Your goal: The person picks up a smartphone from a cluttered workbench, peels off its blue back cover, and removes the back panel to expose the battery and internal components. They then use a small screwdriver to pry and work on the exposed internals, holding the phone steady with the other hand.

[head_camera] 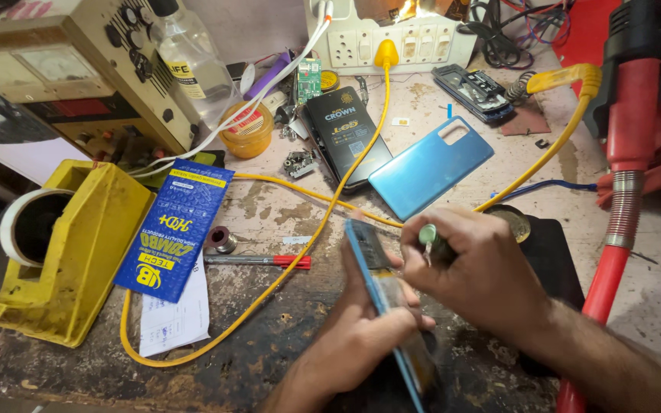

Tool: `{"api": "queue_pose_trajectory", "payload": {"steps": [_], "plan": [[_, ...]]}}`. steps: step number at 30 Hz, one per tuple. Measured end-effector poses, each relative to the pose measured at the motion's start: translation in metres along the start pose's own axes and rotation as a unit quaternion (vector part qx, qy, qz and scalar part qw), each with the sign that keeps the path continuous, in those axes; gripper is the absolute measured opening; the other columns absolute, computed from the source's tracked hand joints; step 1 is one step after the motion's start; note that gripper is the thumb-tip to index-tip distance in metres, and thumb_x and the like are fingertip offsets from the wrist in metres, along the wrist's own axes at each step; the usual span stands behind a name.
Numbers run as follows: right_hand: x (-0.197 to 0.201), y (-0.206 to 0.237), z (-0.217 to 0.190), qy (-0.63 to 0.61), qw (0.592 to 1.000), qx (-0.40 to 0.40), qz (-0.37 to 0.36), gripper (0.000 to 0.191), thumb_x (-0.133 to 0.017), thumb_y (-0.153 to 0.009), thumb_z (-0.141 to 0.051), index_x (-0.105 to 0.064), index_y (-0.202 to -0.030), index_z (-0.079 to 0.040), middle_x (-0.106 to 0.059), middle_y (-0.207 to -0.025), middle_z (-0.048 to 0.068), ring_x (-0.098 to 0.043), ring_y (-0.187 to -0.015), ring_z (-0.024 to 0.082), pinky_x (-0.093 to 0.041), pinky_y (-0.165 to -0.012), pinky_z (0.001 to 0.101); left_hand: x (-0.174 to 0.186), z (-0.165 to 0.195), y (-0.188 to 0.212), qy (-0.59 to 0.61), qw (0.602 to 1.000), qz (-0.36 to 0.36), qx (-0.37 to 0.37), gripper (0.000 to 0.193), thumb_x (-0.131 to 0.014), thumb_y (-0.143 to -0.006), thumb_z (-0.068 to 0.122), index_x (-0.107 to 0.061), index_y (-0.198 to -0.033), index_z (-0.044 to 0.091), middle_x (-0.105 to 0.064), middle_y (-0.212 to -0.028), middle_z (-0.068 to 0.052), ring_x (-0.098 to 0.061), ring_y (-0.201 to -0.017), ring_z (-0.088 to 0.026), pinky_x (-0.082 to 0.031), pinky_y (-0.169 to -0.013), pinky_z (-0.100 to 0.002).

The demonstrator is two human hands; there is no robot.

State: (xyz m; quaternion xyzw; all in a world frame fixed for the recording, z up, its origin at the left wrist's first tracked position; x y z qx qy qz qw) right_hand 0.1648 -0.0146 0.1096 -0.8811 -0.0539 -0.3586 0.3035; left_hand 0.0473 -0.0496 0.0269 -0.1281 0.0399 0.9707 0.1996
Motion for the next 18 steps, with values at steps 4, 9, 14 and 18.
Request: {"api": "queue_pose_trajectory", "payload": {"steps": [4,9,14,18], "plan": [[-0.018,-0.004,0.021,0.064,0.994,-0.017,-0.092,0.021,-0.079,-0.076,-0.018,-0.072,-0.091,-0.005,-0.071,-0.079,0.015,-0.072,-0.069,0.029,-0.056,-0.063,0.0409,0.031,0.012,0.005,0.129,0.977,0.141,-0.092,0.103,-0.054,-0.072,0.000,-0.005,-0.161,0.019,-0.047,-0.122,-0.013,-0.061,-0.105,-0.026,-0.058,-0.095,-0.054],[-0.026,0.000,0.025,0.069,0.990,-0.019,-0.125,0.019,-0.077,-0.081,-0.017,-0.074,-0.096,-0.006,-0.075,-0.086,0.016,-0.074,-0.079,0.033,-0.058,-0.068,0.0420,0.052,0.019,0.011,0.221,0.938,0.218,-0.155,0.107,-0.048,-0.067,0.001,-0.007,-0.161,0.029,-0.047,-0.125,-0.014,-0.059,-0.101,-0.028,-0.057,-0.093,-0.063],[-0.015,0.000,0.049,0.076,0.962,-0.197,-0.171,0.024,-0.075,-0.084,-0.021,-0.080,-0.107,-0.018,-0.079,-0.090,0.012,-0.074,-0.076,0.026,-0.059,-0.071,0.0369,0.060,0.016,0.016,0.239,0.927,0.251,-0.146,0.106,-0.048,-0.065,0.002,-0.009,-0.160,0.032,-0.047,-0.123,-0.015,-0.060,-0.102,-0.029,-0.057,-0.094,-0.065],[-0.012,-0.004,0.048,0.064,0.956,-0.178,-0.226,0.022,-0.080,-0.078,-0.028,-0.080,-0.094,-0.014,-0.080,-0.083,0.008,-0.075,-0.077,0.020,-0.060,-0.071,0.0341,0.064,0.016,0.023,0.257,0.913,0.286,-0.138,0.107,-0.046,-0.063,0.000,-0.013,-0.160,0.033,-0.050,-0.125,-0.015,-0.062,-0.102,-0.032,-0.058,-0.093,-0.062]]}}
Point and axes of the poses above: each hand's wrist, its own y-axis away from the middle knuckle, its own x-axis out of the back of the hand, z = x × y, the point moved 8 cm from there along -y, towards the middle knuckle
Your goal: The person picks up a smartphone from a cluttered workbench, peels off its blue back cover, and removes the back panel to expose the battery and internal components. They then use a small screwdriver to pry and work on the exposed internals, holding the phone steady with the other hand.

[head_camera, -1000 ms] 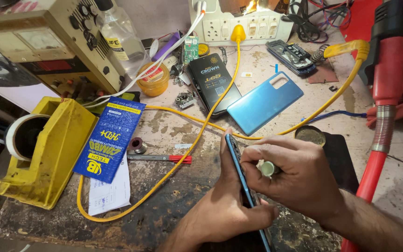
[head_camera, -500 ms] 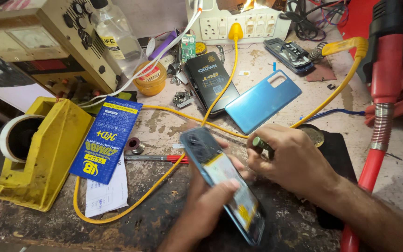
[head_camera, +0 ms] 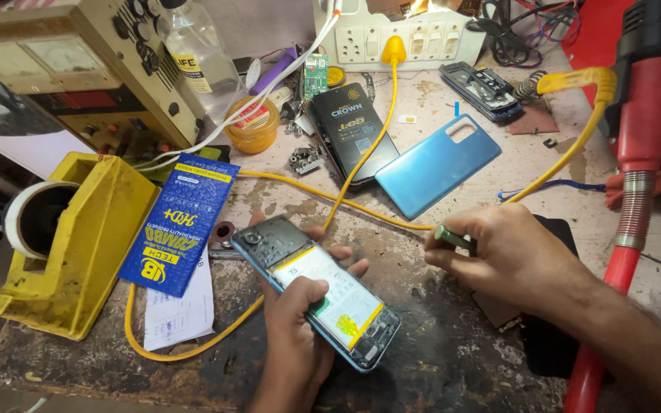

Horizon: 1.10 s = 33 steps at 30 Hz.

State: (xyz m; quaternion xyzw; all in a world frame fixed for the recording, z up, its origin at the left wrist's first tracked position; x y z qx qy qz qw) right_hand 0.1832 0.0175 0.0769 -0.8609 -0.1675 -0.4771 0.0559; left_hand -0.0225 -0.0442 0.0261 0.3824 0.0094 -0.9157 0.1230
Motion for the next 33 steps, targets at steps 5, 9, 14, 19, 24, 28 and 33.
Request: {"api": "queue_pose_trajectory", "payload": {"steps": [5,9,14,19,24,28,33], "plan": [[-0.003,0.002,-0.009,0.130,0.986,0.048,0.091,0.024,-0.082,-0.080,-0.029,-0.079,-0.096,-0.011,-0.075,-0.088,0.013,-0.072,-0.080,0.033,-0.057,-0.074,0.0433,0.001,0.001,0.017,-0.055,0.998,0.026,-0.018,0.112,-0.046,-0.061,-0.006,-0.013,-0.162,0.031,-0.051,-0.124,-0.015,-0.063,-0.102,-0.033,-0.060,-0.091,-0.057],[-0.008,-0.001,-0.029,0.062,0.970,0.174,0.155,0.017,-0.074,-0.084,-0.016,-0.075,-0.096,-0.005,-0.073,-0.094,0.013,-0.071,-0.082,0.035,-0.056,-0.071,0.0433,-0.003,-0.006,0.020,-0.070,0.997,0.021,-0.006,0.113,-0.045,-0.060,-0.007,-0.013,-0.162,0.029,-0.050,-0.128,-0.015,-0.064,-0.107,-0.035,-0.057,-0.093,-0.053],[-0.012,0.002,-0.026,-0.016,0.975,0.211,0.062,0.017,-0.078,-0.079,-0.020,-0.077,-0.091,-0.009,-0.072,-0.087,0.009,-0.074,-0.077,0.028,-0.057,-0.067,0.0385,-0.003,0.002,0.017,-0.053,0.998,0.012,-0.024,0.114,-0.046,-0.060,-0.007,-0.015,-0.163,0.029,-0.052,-0.133,-0.018,-0.062,-0.120,-0.040,-0.054,-0.100,-0.054],[-0.018,0.001,-0.031,0.047,0.971,0.229,0.043,0.022,-0.083,-0.076,-0.025,-0.074,-0.084,-0.006,-0.071,-0.079,0.012,-0.071,-0.074,0.032,-0.055,-0.064,0.0424,-0.010,-0.003,0.018,0.073,0.997,-0.024,0.027,0.113,-0.045,-0.060,-0.007,-0.019,-0.163,0.030,-0.050,-0.145,-0.019,-0.054,-0.130,-0.045,-0.047,-0.106,-0.058],[0.002,0.015,-0.039,0.017,0.955,0.234,0.180,0.026,-0.076,-0.085,-0.018,-0.070,-0.107,-0.006,-0.074,-0.089,0.013,-0.073,-0.075,0.023,-0.057,-0.065,0.0361,-0.007,-0.008,0.023,0.089,0.996,-0.005,0.001,0.111,-0.046,-0.060,-0.014,-0.022,-0.160,0.030,-0.047,-0.153,-0.015,-0.049,-0.142,-0.041,-0.043,-0.111,-0.057],[0.002,0.020,-0.023,-0.120,0.976,0.153,0.101,0.054,-0.058,-0.092,-0.004,-0.056,-0.146,-0.010,-0.076,-0.093,0.004,-0.072,-0.073,0.013,-0.060,-0.067,0.0297,0.001,-0.009,0.021,0.077,0.997,-0.011,-0.004,0.099,-0.049,-0.069,-0.016,-0.027,-0.158,0.021,-0.046,-0.153,-0.015,-0.044,-0.141,-0.040,-0.040,-0.114,-0.055],[0.009,0.028,-0.032,-0.376,0.883,0.261,0.101,0.022,-0.051,-0.104,-0.004,-0.039,-0.122,-0.002,-0.074,-0.110,0.013,-0.070,-0.106,0.014,-0.057,-0.088,0.0310,0.009,-0.007,0.018,0.038,0.999,0.005,-0.031,0.094,-0.050,-0.068,-0.018,-0.031,-0.153,0.016,-0.046,-0.156,-0.007,-0.044,-0.146,-0.028,-0.041,-0.115,-0.049]]}}
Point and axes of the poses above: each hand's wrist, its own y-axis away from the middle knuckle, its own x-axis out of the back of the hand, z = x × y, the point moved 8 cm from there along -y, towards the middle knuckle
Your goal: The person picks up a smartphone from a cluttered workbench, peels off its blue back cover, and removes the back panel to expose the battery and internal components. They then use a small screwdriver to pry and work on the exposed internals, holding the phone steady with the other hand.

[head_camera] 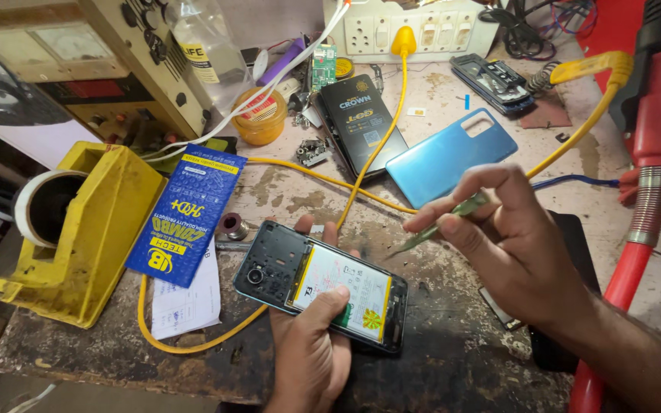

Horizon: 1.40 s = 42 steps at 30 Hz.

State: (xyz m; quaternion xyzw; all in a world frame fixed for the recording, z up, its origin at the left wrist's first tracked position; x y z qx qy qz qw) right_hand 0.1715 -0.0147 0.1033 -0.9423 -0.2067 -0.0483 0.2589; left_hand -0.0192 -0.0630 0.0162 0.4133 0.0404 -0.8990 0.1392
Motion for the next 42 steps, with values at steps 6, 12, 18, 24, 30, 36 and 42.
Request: {"api": "queue_pose_trajectory", "payload": {"steps": [6,12,18,24,30,36,42], "plan": [[0.001,0.002,0.004,0.207,0.977,-0.022,0.055,0.034,-0.065,-0.096,-0.008,-0.046,-0.123,0.001,-0.078,-0.088,0.009,-0.079,-0.081,0.010,-0.063,-0.065,0.0235,0.006,-0.001,-0.001,-0.011,1.000,0.025,0.007,0.088,-0.052,-0.069,-0.020,-0.037,-0.150,0.011,-0.049,-0.155,-0.007,-0.049,-0.142,-0.028,-0.042,-0.114,-0.046],[0.001,0.002,0.006,0.196,0.978,-0.011,0.068,0.034,-0.066,-0.097,-0.007,-0.045,-0.122,0.003,-0.077,-0.088,0.009,-0.077,-0.083,0.011,-0.063,-0.068,0.0241,0.011,-0.005,-0.002,-0.007,0.999,0.030,0.015,0.083,-0.053,-0.071,-0.019,-0.040,-0.150,0.006,-0.054,-0.149,-0.015,-0.053,-0.137,-0.028,-0.044,-0.112,-0.045],[0.005,0.000,0.008,0.213,0.973,-0.055,0.068,0.037,-0.069,-0.094,-0.013,-0.048,-0.121,0.000,-0.078,-0.087,0.007,-0.079,-0.077,0.009,-0.064,-0.061,0.0236,0.011,-0.005,-0.002,-0.012,0.999,0.029,0.018,0.082,-0.053,-0.070,-0.019,-0.041,-0.148,0.006,-0.054,-0.148,-0.013,-0.054,-0.135,-0.026,-0.045,-0.110,-0.044],[-0.001,-0.007,-0.018,0.354,0.935,0.015,0.000,0.028,-0.075,-0.087,-0.024,-0.065,-0.107,-0.007,-0.078,-0.088,0.002,-0.080,-0.076,0.010,-0.060,-0.057,0.0236,0.011,-0.004,-0.001,-0.016,0.999,0.035,0.033,0.082,-0.053,-0.071,-0.019,-0.041,-0.148,0.007,-0.055,-0.147,-0.014,-0.055,-0.134,-0.026,-0.046,-0.109,-0.043],[-0.008,-0.006,-0.042,0.458,0.884,0.057,-0.073,0.018,-0.079,-0.079,-0.023,-0.069,-0.084,-0.008,-0.064,-0.074,0.005,-0.068,-0.059,0.026,-0.054,-0.051,0.0377,0.007,-0.005,0.000,-0.015,0.999,0.008,0.037,0.083,-0.054,-0.074,-0.018,-0.040,-0.152,0.007,-0.056,-0.146,-0.018,-0.054,-0.133,-0.028,-0.045,-0.109,-0.044],[-0.023,-0.007,-0.037,0.583,0.780,0.069,-0.216,0.036,-0.072,-0.088,-0.049,-0.065,-0.081,-0.015,-0.057,-0.069,0.003,-0.063,-0.056,0.025,-0.050,-0.048,0.0414,-0.006,-0.004,0.009,-0.037,0.999,-0.031,-0.008,0.084,-0.055,-0.075,-0.016,-0.037,-0.153,0.011,-0.049,-0.149,-0.011,-0.052,-0.138,-0.025,-0.048,-0.109,-0.045],[-0.009,0.002,-0.007,0.633,0.732,-0.087,-0.237,0.036,-0.059,-0.088,-0.055,-0.067,-0.099,-0.021,-0.060,-0.085,-0.001,-0.068,-0.072,0.019,-0.056,-0.065,0.0346,-0.006,-0.003,0.006,-0.031,0.998,-0.050,-0.017,0.080,-0.056,-0.077,-0.015,-0.037,-0.151,0.008,-0.046,-0.152,-0.010,-0.050,-0.140,-0.028,-0.048,-0.110,-0.047]]}}
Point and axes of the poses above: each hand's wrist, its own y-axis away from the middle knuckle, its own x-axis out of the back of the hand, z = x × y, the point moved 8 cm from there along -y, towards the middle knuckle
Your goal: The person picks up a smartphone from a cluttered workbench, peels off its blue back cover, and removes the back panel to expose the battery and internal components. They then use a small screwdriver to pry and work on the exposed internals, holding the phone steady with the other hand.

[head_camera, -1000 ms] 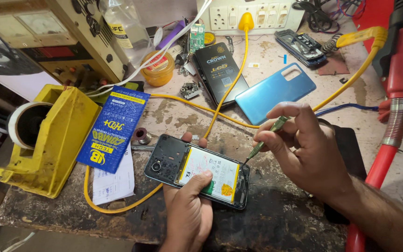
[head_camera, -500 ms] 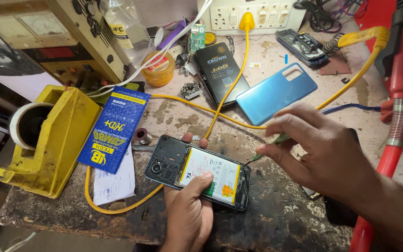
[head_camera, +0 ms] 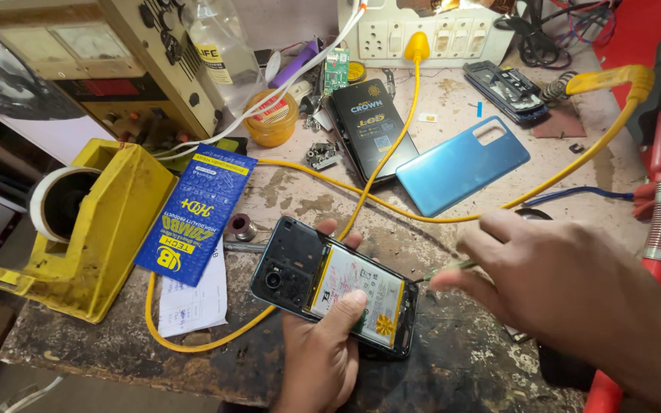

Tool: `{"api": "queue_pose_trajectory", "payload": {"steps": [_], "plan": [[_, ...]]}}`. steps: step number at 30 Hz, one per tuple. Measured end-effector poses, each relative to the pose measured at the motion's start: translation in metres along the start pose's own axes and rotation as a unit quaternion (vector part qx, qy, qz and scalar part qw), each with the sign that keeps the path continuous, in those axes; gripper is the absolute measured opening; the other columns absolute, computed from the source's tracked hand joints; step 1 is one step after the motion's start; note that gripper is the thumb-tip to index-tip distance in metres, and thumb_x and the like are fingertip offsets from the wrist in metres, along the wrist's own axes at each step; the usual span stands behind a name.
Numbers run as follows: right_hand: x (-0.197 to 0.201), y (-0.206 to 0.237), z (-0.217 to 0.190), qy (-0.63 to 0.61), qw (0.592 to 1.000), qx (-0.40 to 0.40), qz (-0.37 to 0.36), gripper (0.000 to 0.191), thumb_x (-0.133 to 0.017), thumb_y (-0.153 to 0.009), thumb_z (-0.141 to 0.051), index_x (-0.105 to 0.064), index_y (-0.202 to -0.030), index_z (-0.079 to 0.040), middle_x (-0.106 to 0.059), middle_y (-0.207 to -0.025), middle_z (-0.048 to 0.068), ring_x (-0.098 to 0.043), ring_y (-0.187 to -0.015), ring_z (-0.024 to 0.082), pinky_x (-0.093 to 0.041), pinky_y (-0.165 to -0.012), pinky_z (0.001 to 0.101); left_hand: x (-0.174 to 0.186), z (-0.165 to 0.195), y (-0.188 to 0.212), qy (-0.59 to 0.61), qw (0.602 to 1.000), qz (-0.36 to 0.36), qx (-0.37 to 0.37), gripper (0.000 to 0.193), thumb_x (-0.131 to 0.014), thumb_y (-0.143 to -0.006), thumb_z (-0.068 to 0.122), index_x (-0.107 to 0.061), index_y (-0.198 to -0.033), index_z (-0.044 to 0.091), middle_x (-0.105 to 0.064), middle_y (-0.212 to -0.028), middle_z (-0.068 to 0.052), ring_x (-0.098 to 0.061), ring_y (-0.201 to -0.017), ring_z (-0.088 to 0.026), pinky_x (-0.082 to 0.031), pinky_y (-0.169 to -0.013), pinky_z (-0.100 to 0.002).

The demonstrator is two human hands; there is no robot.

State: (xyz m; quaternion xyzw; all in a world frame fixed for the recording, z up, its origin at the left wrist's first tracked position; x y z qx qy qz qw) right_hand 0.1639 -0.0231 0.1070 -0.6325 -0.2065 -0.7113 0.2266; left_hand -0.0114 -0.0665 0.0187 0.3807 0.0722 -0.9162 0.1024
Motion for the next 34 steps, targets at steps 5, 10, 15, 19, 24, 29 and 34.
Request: {"api": "queue_pose_trajectory", "payload": {"steps": [5,10,15,19,24,29,34], "plan": [[0.011,0.008,0.000,-0.125,0.980,0.074,0.136,0.037,-0.074,-0.088,-0.042,-0.071,-0.111,-0.013,-0.066,-0.092,0.004,-0.068,-0.073,0.025,-0.055,-0.061,0.0385,0.000,-0.003,-0.001,0.005,1.000,-0.002,0.017,0.080,-0.057,-0.077,-0.016,-0.037,-0.151,0.008,-0.048,-0.151,-0.013,-0.051,-0.138,-0.028,-0.049,-0.109,-0.047],[0.010,0.014,0.005,-0.154,0.966,0.138,0.155,0.028,-0.067,-0.089,-0.025,-0.072,-0.116,-0.017,-0.069,-0.105,0.006,-0.071,-0.083,0.022,-0.058,-0.068,0.0344,0.000,-0.004,-0.001,0.002,0.999,0.002,0.034,0.082,-0.056,-0.076,-0.015,-0.037,-0.152,0.010,-0.050,-0.149,-0.016,-0.053,-0.136,-0.027,-0.049,-0.107,-0.046],[0.014,0.021,0.000,-0.159,0.946,0.224,0.172,0.031,-0.068,-0.082,-0.012,-0.070,-0.112,-0.018,-0.068,-0.110,0.007,-0.071,-0.088,0.022,-0.059,-0.072,0.0337,0.001,-0.004,-0.003,0.000,0.999,0.009,0.031,0.082,-0.056,-0.075,-0.016,-0.037,-0.151,0.009,-0.052,-0.148,-0.017,-0.054,-0.135,-0.027,-0.050,-0.107,-0.045],[0.004,0.010,0.012,-0.179,0.970,0.083,0.141,0.025,-0.073,-0.088,-0.025,-0.070,-0.111,-0.016,-0.069,-0.100,0.002,-0.072,-0.085,0.024,-0.058,-0.069,0.0361,0.002,-0.003,-0.002,-0.001,0.999,0.009,0.039,0.082,-0.056,-0.075,-0.016,-0.038,-0.151,0.010,-0.054,-0.146,-0.018,-0.056,-0.133,-0.027,-0.050,-0.106,-0.045],[-0.005,0.011,0.014,-0.153,0.985,0.001,0.081,0.046,-0.074,-0.083,-0.038,-0.070,-0.125,-0.020,-0.068,-0.095,0.001,-0.071,-0.080,0.023,-0.058,-0.066,0.0364,0.003,-0.004,-0.001,0.004,0.998,0.018,0.054,0.082,-0.056,-0.076,-0.015,-0.039,-0.151,0.011,-0.056,-0.144,-0.020,-0.058,-0.129,-0.027,-0.050,-0.105,-0.045],[0.007,0.013,0.008,-0.209,0.964,0.100,0.127,0.042,-0.076,-0.080,-0.030,-0.070,-0.120,-0.019,-0.069,-0.102,0.003,-0.071,-0.078,0.021,-0.058,-0.065,0.0320,0.005,-0.002,-0.002,0.005,0.998,0.018,0.058,0.083,-0.055,-0.075,-0.017,-0.039,-0.152,0.010,-0.056,-0.144,-0.020,-0.057,-0.129,-0.028,-0.049,-0.105,-0.046],[0.000,0.013,0.016,-0.246,0.952,0.121,0.135,0.022,-0.076,-0.090,-0.029,-0.075,-0.111,-0.021,-0.074,-0.104,-0.002,-0.076,-0.081,0.015,-0.060,-0.068,0.0270,0.004,-0.001,-0.002,0.004,0.998,0.024,0.058,0.083,-0.056,-0.074,-0.015,-0.038,-0.151,0.012,-0.053,-0.148,-0.016,-0.053,-0.136,-0.027,-0.049,-0.107,-0.045]]}}
Point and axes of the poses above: each hand's wrist, its own y-axis away from the middle knuckle, its own x-axis out of the back of the hand, z = x × y, the point moved 8 cm from there along -y, towards the middle knuckle
